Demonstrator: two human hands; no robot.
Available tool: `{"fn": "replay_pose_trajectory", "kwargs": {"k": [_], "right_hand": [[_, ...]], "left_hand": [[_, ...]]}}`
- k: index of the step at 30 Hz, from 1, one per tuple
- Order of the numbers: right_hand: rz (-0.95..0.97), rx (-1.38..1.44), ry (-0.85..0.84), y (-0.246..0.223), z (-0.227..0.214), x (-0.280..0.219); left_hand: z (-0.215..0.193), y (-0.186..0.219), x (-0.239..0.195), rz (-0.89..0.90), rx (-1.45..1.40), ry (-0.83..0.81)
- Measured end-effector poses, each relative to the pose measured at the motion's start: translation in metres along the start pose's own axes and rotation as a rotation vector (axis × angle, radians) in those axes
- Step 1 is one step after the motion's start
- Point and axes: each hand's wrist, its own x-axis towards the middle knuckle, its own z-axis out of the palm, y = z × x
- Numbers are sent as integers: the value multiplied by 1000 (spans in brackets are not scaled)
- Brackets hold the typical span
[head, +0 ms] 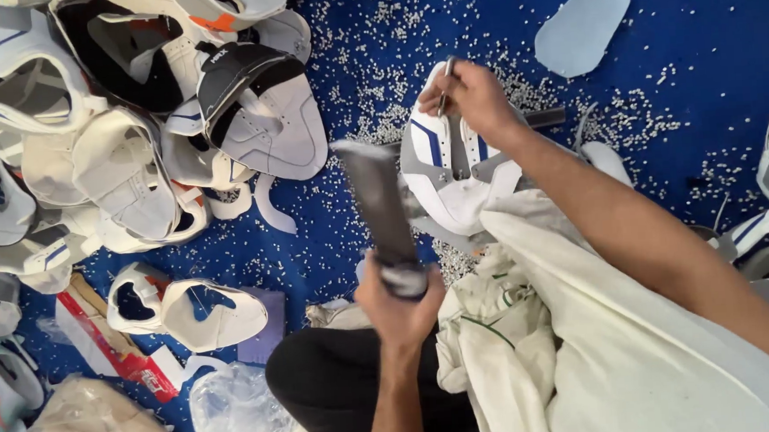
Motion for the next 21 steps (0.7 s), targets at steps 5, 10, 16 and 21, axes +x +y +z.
{"fn": "replay_pose_trajectory", "kwargs": {"k": [5, 10, 16, 21], "right_hand": [[-179, -359, -22, 9, 2, -14], [-598, -669, -54, -16, 12, -49], [-485, -394, -71, 22, -27, -25], [-120, 530, 209, 35, -97, -36]], "left_hand": [[-43, 75, -1, 173, -323, 15], [6, 6, 37, 607, -550, -35], [4, -64, -22, -374, 173, -267], [-61, -65, -60, -534, 837, -763]]}}
